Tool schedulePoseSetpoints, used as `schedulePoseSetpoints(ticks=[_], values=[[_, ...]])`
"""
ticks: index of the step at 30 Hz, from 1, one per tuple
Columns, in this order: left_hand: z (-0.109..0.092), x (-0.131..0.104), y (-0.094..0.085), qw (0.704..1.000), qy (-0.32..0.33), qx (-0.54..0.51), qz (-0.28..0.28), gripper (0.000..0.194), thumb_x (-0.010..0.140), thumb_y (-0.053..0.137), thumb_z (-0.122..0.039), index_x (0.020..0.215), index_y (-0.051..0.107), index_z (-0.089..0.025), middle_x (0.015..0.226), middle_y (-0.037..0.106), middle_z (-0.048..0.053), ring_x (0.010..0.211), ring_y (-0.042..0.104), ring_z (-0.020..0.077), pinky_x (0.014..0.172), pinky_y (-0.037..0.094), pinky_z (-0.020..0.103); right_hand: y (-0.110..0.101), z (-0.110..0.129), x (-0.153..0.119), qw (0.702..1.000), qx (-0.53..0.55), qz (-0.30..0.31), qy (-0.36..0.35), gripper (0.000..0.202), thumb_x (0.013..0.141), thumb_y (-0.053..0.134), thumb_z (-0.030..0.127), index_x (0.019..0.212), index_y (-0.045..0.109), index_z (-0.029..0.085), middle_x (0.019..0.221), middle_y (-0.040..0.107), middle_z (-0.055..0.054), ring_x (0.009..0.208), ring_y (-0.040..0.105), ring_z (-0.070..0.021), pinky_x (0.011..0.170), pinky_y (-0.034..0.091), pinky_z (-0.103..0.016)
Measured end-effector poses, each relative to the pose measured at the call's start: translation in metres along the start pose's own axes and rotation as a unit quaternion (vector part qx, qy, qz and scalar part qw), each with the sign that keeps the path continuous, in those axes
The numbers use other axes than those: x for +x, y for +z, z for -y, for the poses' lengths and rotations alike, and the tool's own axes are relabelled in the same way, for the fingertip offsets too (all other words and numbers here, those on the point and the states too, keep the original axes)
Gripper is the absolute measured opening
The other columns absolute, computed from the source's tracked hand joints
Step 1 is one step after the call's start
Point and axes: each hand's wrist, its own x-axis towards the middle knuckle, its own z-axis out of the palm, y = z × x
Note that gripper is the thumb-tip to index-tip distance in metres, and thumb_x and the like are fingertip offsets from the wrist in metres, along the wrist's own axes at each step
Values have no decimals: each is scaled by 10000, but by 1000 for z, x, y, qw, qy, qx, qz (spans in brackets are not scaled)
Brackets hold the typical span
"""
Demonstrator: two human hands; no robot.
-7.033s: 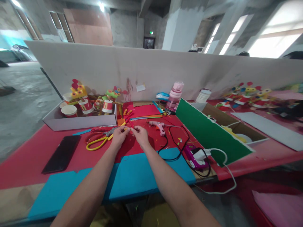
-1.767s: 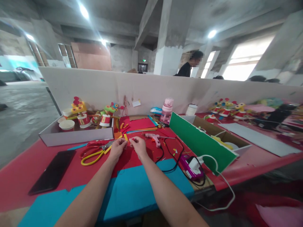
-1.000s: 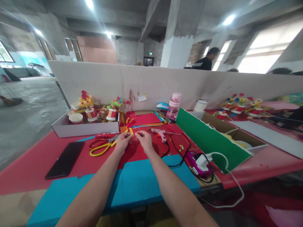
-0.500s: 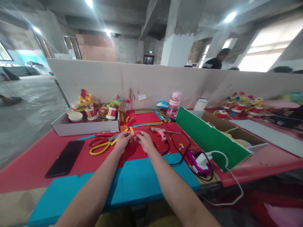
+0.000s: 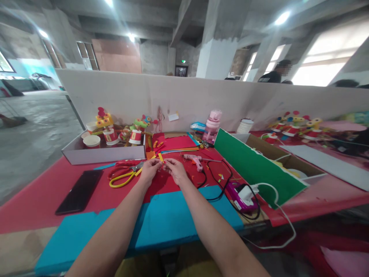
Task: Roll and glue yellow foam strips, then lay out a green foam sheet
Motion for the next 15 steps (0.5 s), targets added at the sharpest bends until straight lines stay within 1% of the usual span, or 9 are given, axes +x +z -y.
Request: schedulePoseSetpoints(ticks=[3,7,12,15], values=[[-1,-1,0,1000,6,5,-6,309,593,765,-406,672,635,-137,537,570,-5,484,477,94,496,373,218,0,0,-1,1000,-7,8,-5,382,507,814,403,780,687,168,681,664,9,581,574,-93,648,502,-255],[-2,-2,1,1000,8,9,-12,289,584,765,-388,659,637,-140,531,573,-7,481,478,95,490,366,215,0,-1,-1,999,-32,3,-20,386,527,797,431,787,690,167,699,672,1,582,575,-103,644,502,-267],[0,-2,1,1000,-19,-7,-18,300,556,782,-354,714,668,-126,539,597,1,474,485,95,485,370,217,1,-2,0,997,-63,-13,-43,365,548,780,420,788,697,157,659,665,-4,597,582,-123,643,496,-270],[1,-1,1,998,-46,-32,-6,314,553,787,-352,735,681,-118,561,612,13,474,489,92,485,376,220,1,-2,0,993,-88,-23,-69,340,580,754,422,787,704,157,651,665,-7,588,576,-127,624,488,-265]])
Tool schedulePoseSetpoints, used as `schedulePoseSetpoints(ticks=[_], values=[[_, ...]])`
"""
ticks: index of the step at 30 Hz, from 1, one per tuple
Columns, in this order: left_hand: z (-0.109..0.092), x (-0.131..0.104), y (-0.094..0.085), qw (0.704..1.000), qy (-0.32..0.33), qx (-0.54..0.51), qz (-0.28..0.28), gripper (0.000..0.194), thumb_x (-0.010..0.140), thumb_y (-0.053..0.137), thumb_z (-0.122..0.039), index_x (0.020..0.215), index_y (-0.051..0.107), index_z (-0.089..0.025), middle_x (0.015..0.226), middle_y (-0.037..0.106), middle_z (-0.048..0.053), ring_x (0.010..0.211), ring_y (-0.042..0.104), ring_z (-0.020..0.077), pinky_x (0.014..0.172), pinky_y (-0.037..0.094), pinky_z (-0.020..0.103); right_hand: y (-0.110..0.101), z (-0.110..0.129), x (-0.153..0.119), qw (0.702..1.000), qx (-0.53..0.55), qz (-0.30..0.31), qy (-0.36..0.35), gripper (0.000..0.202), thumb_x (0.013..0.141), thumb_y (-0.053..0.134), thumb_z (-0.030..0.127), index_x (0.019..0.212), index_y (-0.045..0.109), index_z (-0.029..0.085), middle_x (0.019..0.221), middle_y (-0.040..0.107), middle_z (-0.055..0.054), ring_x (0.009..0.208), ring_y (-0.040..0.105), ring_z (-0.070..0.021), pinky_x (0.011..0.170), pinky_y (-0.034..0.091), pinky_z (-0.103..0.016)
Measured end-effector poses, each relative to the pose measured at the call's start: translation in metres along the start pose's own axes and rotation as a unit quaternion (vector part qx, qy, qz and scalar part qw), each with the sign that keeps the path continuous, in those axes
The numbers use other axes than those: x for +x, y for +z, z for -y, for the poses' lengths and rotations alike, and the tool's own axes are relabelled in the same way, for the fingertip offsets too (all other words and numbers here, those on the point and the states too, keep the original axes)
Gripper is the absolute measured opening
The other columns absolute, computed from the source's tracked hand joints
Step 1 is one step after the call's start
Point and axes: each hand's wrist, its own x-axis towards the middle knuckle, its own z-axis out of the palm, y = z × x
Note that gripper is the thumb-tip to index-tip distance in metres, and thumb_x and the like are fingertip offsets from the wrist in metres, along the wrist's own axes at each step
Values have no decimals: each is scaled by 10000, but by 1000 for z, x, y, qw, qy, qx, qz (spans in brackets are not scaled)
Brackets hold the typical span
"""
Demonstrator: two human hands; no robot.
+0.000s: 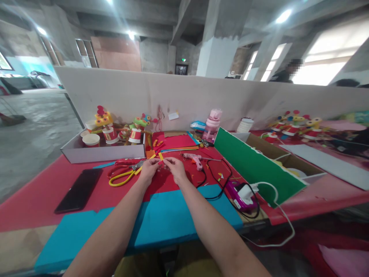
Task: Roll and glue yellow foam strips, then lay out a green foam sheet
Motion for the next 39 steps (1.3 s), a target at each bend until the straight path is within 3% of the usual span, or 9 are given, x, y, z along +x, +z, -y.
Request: schedulePoseSetpoints(ticks=[7,10,16,24,33,39], values=[[-8,-4,5,996,-54,-73,17,342,632,747,-440,702,654,-118,564,584,18,477,493,96,466,371,224,0,2,-1,992,-87,-42,-77,275,668,681,418,796,705,176,707,686,-27,617,601,-163,602,486,-276],[-8,-5,7,998,-25,-58,28,350,637,754,-448,725,664,-121,585,592,17,498,497,92,488,384,221,2,2,-2,989,-98,-47,-98,245,685,666,401,793,697,183,727,686,-28,643,613,-166,614,494,-273],[-2,-1,3,999,42,-18,-3,310,587,787,-396,686,664,-129,536,586,4,497,486,94,514,378,226,3,-2,0,999,-26,-13,-42,294,672,678,424,834,697,179,723,684,-20,607,607,-145,638,514,-289],[1,3,1,999,46,2,-13,338,566,792,-416,687,649,-135,557,607,7,507,496,101,521,374,228,3,-5,1,998,-47,-13,-37,279,625,718,399,798,726,181,676,695,-14,614,622,-169,651,522,-309],[-1,2,-1,999,44,21,-14,346,564,793,-423,667,632,-134,542,595,1,502,505,100,529,388,226,3,-2,1,997,60,6,45,344,506,805,408,710,683,158,607,641,12,584,586,-120,673,510,-283],[-2,3,-2,998,50,23,-13,319,575,790,-400,649,632,-133,510,576,-3,481,489,96,508,373,221,2,0,-1,995,81,12,63,353,501,822,384,732,690,152,619,639,13,582,572,-102,663,496,-263]])
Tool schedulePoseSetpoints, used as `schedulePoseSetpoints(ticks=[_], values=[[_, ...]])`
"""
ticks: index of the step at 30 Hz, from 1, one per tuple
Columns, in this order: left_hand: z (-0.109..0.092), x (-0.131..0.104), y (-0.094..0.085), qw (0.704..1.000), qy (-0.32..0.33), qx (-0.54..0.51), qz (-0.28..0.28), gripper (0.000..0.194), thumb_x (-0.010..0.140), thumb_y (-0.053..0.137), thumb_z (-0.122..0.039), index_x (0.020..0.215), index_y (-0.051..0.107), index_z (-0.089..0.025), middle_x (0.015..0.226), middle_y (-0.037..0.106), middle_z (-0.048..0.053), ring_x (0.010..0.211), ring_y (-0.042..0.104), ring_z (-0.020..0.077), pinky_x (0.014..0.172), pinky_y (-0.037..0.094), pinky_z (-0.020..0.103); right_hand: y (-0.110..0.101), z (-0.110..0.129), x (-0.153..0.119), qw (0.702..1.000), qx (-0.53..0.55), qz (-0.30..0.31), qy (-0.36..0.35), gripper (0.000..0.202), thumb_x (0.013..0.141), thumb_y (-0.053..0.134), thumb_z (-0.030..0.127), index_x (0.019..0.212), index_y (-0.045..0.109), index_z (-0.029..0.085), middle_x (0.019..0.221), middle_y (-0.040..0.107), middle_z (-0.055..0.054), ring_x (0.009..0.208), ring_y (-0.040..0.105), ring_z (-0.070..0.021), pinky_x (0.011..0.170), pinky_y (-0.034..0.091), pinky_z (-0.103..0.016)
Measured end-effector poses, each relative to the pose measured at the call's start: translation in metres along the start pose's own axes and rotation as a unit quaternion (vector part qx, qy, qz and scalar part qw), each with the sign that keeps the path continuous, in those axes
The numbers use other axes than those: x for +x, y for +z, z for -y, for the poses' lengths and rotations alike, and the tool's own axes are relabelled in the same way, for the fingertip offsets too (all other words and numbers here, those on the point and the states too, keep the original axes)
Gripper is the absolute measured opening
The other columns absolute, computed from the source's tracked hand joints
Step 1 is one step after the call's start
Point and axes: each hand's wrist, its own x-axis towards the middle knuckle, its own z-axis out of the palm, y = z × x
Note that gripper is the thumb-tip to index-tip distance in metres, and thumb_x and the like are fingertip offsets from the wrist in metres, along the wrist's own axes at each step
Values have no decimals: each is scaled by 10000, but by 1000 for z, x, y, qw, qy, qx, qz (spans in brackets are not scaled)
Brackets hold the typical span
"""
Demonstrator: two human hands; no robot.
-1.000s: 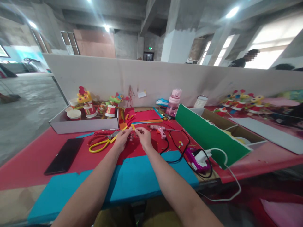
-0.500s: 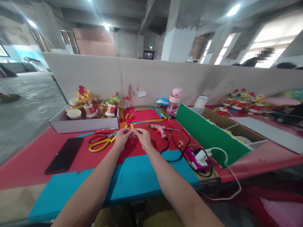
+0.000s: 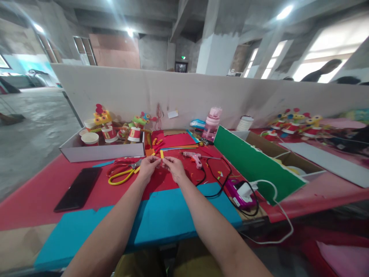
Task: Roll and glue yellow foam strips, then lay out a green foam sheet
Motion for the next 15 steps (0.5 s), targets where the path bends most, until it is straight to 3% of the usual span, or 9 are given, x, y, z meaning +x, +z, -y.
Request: schedulePoseSetpoints(ticks=[6,15], values=[[1,0,0,1000,5,4,1,305,575,792,-388,651,640,-134,510,576,0,477,490,98,494,359,218,0,1,-1,1000,2,1,11,343,521,809,402,719,679,155,615,628,16,576,567,-99,656,491,-260],[-1,-1,0,1000,-1,-8,-2,338,594,773,-444,658,652,-135,532,571,4,495,484,101,516,378,226,-7,-4,6,987,-140,-26,-68,287,622,716,438,694,670,164,557,610,6,542,554,-125,572,446,-251]])
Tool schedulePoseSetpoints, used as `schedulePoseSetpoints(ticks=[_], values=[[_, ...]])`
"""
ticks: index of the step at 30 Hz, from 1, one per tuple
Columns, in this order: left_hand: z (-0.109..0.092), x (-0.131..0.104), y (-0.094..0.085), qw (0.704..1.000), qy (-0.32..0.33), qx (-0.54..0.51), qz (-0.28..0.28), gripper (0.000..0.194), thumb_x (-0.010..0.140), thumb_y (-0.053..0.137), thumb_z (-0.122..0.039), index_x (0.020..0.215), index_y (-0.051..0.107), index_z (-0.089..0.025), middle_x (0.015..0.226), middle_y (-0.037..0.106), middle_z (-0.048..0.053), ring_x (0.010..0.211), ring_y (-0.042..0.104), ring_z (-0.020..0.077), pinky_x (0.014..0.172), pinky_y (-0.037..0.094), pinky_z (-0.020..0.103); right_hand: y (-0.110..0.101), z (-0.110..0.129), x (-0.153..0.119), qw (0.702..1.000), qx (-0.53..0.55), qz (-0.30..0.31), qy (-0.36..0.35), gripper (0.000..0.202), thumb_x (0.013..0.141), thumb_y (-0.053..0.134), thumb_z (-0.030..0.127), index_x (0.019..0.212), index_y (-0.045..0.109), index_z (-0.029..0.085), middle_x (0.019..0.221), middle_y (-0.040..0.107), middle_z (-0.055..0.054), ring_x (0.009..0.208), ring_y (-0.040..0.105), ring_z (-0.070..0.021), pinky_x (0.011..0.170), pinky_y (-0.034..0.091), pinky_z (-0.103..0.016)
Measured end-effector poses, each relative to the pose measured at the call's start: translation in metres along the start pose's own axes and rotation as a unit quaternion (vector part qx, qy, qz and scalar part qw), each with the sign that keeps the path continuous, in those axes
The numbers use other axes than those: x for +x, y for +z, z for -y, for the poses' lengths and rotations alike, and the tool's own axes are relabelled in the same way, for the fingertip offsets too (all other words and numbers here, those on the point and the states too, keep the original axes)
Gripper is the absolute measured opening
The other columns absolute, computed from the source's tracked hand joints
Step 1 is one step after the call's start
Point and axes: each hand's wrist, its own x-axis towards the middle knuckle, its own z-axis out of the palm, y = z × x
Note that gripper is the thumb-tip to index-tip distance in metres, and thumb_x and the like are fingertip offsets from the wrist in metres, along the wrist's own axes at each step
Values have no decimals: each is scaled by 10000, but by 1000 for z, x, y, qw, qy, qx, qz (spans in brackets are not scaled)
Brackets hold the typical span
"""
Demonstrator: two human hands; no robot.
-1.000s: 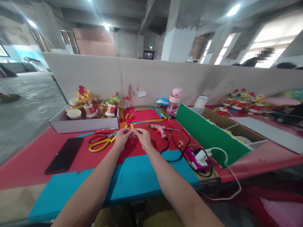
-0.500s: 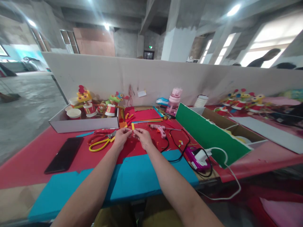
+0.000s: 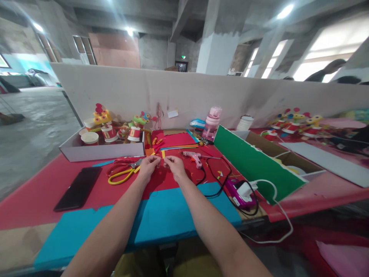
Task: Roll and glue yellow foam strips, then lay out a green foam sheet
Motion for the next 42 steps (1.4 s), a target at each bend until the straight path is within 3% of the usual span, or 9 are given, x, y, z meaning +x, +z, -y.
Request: schedulePoseSetpoints(ticks=[4,8,14,21,27,33,42], values=[[-5,1,-3,999,-18,-24,-26,392,575,792,-461,759,660,-141,647,612,6,542,506,98,534,390,221,2,2,-2,998,-50,35,-23,249,650,690,416,690,658,172,571,612,14,538,557,-126,568,458,-255],[-6,2,-6,1000,-10,-16,-20,364,503,842,-382,640,603,-145,557,534,-41,490,424,62,490,309,198,4,5,-6,995,-76,68,-16,220,656,691,386,702,658,173,595,622,14,547,573,-123,579,483,-255],[-3,3,-6,1000,-11,-22,-20,357,556,800,-435,592,590,-148,515,489,-42,466,388,61,464,265,201,5,4,-5,994,-82,75,-13,223,672,687,393,704,648,176,580,613,20,531,574,-119,567,488,-248],[-4,2,-6,998,-24,-57,-7,326,586,795,-423,646,647,-139,560,551,-16,501,449,74,481,326,198,6,6,-7,995,-66,69,-2,268,643,716,420,684,634,169,559,602,29,515,556,-106,567,486,-240],[-7,1,-4,985,-81,-154,6,398,470,855,-250,820,724,-113,729,672,53,677,593,139,625,470,247,9,9,-12,997,-22,71,17,284,620,729,438,681,650,171,567,606,28,515,544,-99,558,469,-238],[-3,2,-4,978,-100,-181,5,310,498,846,-227,747,703,-111,733,677,62,647,604,142,600,490,263,10,7,-12,998,4,55,25,314,580,753,449,683,651,169,565,608,25,515,541,-99,548,453,-232],[1,3,-1,976,-97,-194,-24,324,474,870,-271,681,681,-108,626,634,23,565,559,108,544,459,232,12,3,-11,998,13,63,30,353,568,751,477,694,640,166,576,601,31,509,533,-93,547,444,-233]])
